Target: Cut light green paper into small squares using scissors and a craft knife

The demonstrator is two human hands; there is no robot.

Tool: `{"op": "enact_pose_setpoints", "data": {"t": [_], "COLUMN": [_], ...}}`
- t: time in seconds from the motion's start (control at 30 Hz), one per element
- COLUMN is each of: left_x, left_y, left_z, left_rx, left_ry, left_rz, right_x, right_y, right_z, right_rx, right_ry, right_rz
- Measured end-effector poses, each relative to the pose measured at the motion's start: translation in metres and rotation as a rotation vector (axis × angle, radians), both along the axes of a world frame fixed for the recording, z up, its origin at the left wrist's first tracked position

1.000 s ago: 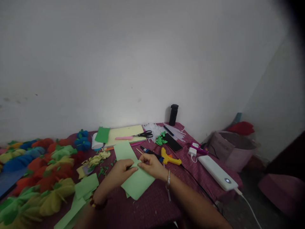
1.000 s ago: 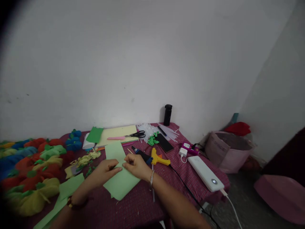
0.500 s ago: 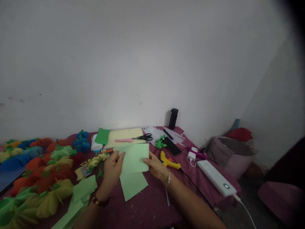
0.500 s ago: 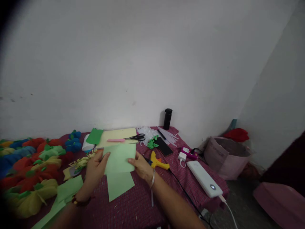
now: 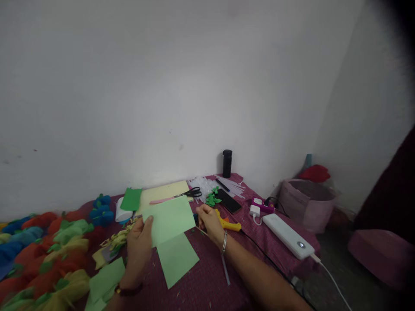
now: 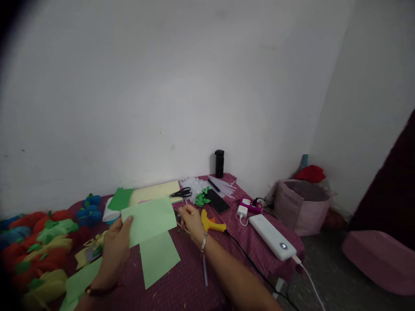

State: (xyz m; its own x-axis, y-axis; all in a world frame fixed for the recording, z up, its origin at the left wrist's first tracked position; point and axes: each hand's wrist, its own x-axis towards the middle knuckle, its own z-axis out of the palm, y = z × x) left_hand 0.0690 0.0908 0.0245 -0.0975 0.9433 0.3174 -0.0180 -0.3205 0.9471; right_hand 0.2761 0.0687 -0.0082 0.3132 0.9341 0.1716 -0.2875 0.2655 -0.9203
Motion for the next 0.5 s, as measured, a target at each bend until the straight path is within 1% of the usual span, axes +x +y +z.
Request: {"op": "enact_pose_setpoints", "data": {"t": [0.03,0.1,0.17,0.2,0.27,0.33,0.4,0.5], "left_x": [0.0,0.002,0.006,0.009,0.014,0.018,0.02,0.022], "left_y": [0.001,0.002,0.002,0.002,0.0,-0.001,-0.002,-0.003], "left_z": [-0.001,-0.003,-0.008,-0.01,-0.016,-0.02,-0.023,-0.022], "left_rx": [-0.045,-0.109,-0.086,-0.061,-0.007,0.028,0.043,0.059], "left_ry": [-0.036,-0.055,-0.002,0.04,0.117,0.172,0.185,0.187], "left_rz": [-0.037,-0.114,-0.138,-0.145,-0.152,-0.149,-0.148,-0.146], "right_x": [0.002,0.004,0.003,0.002,0.0,-0.001,0.0,0.003], "right_y": [-0.002,-0.006,-0.009,-0.009,-0.008,-0.003,0.002,0.007], "right_z": [0.002,0.005,0.005,0.005,0.002,-0.001,-0.002,-0.002], "right_rx": [0.021,0.067,0.074,0.05,-0.026,-0.069,-0.052,-0.024], "right_ry": [0.014,0.038,0.016,-0.015,-0.072,-0.093,-0.087,-0.131], "right_rz": [0.049,0.206,0.343,0.369,0.326,0.222,0.112,0.008]}}
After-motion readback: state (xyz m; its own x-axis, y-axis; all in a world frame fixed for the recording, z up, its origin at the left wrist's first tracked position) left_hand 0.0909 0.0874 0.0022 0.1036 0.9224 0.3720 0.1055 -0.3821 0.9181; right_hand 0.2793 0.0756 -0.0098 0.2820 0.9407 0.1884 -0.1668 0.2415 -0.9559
